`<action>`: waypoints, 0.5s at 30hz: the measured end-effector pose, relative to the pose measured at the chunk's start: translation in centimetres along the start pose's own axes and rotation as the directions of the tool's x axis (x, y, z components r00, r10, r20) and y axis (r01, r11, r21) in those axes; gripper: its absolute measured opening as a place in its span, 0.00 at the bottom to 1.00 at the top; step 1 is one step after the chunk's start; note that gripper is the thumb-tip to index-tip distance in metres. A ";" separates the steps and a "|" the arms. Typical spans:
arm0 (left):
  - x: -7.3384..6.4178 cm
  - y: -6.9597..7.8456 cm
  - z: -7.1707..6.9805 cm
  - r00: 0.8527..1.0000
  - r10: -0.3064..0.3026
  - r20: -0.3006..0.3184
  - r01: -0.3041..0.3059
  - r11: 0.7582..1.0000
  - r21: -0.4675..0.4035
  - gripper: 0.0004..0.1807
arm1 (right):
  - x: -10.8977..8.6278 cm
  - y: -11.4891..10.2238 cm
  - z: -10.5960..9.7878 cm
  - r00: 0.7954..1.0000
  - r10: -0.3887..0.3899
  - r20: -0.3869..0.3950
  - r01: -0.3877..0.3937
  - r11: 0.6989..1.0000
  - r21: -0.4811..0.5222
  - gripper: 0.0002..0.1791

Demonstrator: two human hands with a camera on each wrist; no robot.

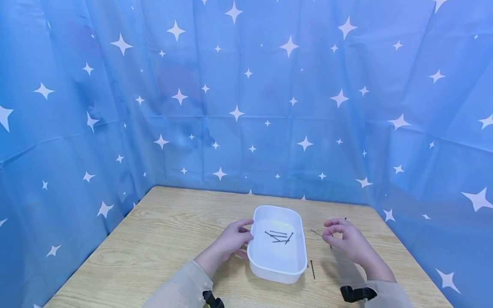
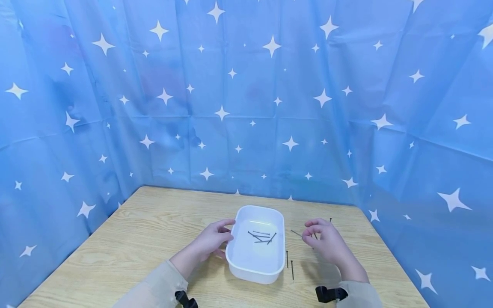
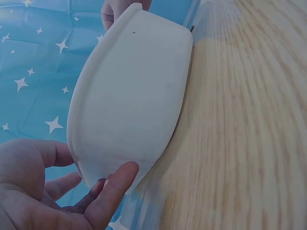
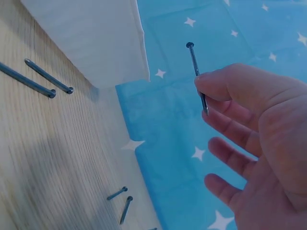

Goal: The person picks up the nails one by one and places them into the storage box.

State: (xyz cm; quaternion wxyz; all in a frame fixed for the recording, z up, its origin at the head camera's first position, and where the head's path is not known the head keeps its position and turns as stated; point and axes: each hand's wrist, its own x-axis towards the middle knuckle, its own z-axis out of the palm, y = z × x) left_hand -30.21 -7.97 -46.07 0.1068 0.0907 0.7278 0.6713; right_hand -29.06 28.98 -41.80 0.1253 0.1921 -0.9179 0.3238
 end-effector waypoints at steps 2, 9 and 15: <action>0.0 0.0 0.0 1.000 0.003 -0.001 -0.003 1.000 0.001 0.35 | 0.2 -0.1 0.1 1.000 -0.013 -0.002 0.013 1.000 0.004 0.04; 0.1 -0.1 0.2 1.000 0.003 -0.010 -0.003 1.000 0.005 0.36 | 0.7 -0.3 0.4 1.000 -0.029 -0.003 0.029 1.000 0.003 0.03; 0.1 -0.1 0.0 1.000 -0.005 -0.005 0.005 1.000 0.002 0.36 | 1.0 -0.6 0.7 1.000 -0.016 0.003 0.016 1.000 0.018 0.03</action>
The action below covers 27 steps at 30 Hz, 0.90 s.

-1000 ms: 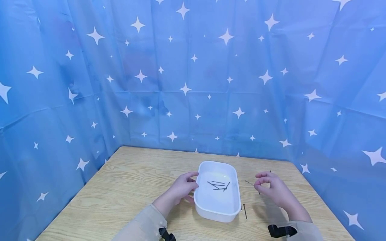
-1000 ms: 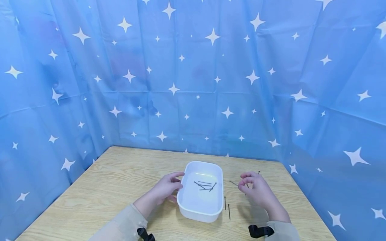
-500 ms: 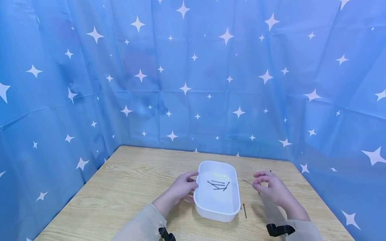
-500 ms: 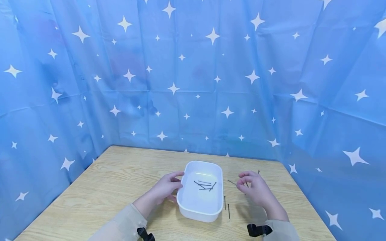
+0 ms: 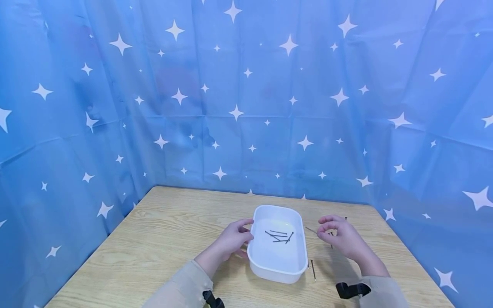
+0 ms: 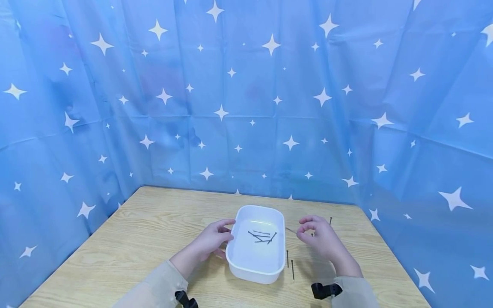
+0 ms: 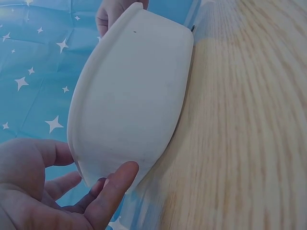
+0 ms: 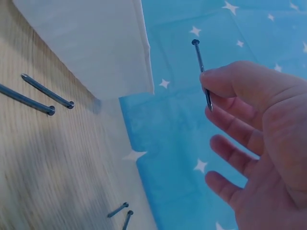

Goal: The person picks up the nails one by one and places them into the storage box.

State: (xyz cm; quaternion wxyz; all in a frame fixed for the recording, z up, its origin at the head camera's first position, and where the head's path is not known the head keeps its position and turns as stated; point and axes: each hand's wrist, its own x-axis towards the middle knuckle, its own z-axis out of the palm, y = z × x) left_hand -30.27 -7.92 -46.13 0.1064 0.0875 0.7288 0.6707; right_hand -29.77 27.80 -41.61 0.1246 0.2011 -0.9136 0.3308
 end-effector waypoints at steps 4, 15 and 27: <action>-0.1 0.1 -0.1 1.000 -0.005 0.005 0.005 1.000 0.002 0.35 | 0.2 -0.2 0.0 1.000 0.006 0.010 -0.006 1.000 0.003 0.04; 0.0 0.1 -0.1 1.000 0.001 0.008 -0.001 1.000 -0.001 0.35 | 1.3 -0.6 0.0 0.999 -0.007 0.037 0.007 1.000 0.009 0.04; 0.0 -0.1 0.0 1.000 0.003 -0.004 -0.003 1.000 0.005 0.35 | 2.8 -1.7 0.4 0.997 -0.008 0.082 0.008 1.000 0.000 0.03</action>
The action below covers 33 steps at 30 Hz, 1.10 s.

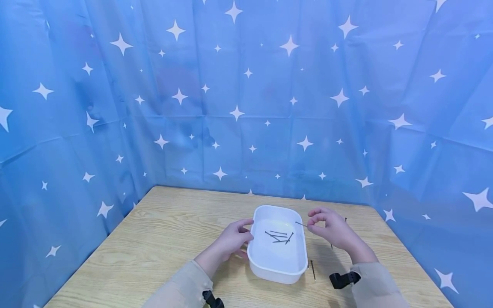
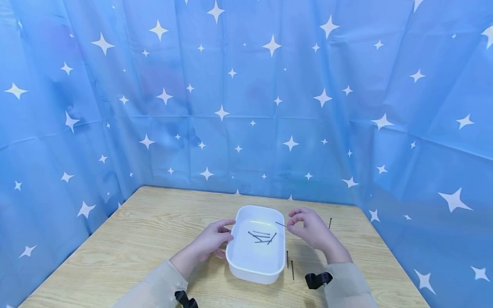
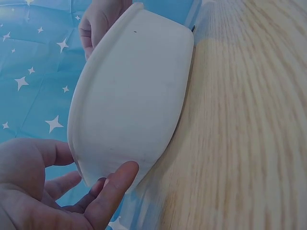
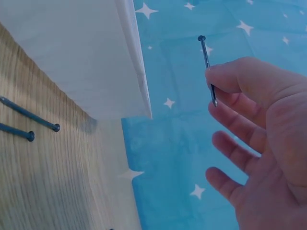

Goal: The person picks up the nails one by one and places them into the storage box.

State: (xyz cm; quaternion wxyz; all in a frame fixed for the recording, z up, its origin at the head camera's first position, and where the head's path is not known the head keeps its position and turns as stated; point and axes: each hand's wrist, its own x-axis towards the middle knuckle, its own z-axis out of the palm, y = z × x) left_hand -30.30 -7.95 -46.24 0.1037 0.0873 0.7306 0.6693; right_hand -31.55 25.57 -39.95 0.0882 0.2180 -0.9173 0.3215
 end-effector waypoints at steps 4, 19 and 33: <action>0.0 0.0 0.0 1.000 -0.001 0.002 0.001 1.000 -0.006 0.35 | 0.7 -0.4 0.2 1.000 -0.008 0.020 0.009 1.000 -0.005 0.04; 0.1 -0.1 -0.1 1.000 -0.004 0.006 0.004 1.000 -0.013 0.36 | 3.4 -2.3 1.5 0.994 -0.023 0.111 0.025 0.999 -0.022 0.06; 0.0 0.2 -0.1 1.000 0.001 0.009 -0.001 1.000 -0.015 0.35 | 5.1 -3.8 2.2 0.989 -0.009 0.151 0.017 0.998 -0.053 0.05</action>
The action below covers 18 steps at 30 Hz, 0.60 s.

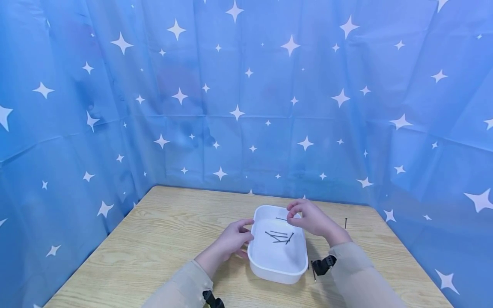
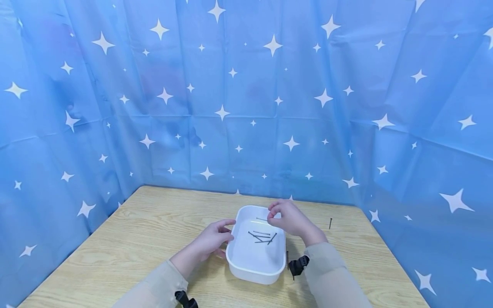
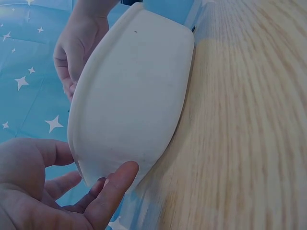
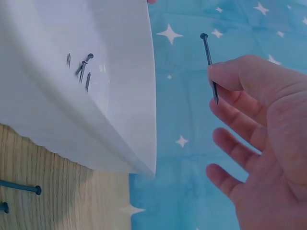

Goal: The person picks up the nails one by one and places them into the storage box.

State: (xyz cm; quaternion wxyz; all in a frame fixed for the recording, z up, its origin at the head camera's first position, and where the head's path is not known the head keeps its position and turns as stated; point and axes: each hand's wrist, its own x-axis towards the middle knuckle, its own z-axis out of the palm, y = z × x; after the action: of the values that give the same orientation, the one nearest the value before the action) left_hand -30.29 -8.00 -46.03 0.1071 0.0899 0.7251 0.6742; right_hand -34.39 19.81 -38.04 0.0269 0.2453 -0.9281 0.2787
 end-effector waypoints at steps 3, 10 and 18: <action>0.1 -0.1 0.1 1.000 0.003 -0.002 -0.003 1.000 0.000 0.35 | 0.2 -0.2 -0.1 1.000 0.006 0.018 -0.006 1.000 -0.004 0.04; 0.1 -0.3 -0.1 1.000 0.008 -0.007 -0.008 1.000 0.019 0.34 | 1.0 -0.7 0.1 0.999 -0.006 0.038 0.007 1.000 -0.011 0.04; 0.0 -0.1 0.0 1.000 0.000 -0.001 0.000 1.000 0.019 0.33 | 1.7 -1.2 1.1 0.997 0.043 0.066 -0.043 0.999 -0.004 0.07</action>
State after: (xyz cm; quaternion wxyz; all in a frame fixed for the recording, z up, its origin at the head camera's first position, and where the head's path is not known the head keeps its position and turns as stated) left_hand -30.32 -8.01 -46.11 0.1059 0.0904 0.7316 0.6674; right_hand -35.27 17.63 -38.03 -0.0093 0.2343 -0.9340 0.2696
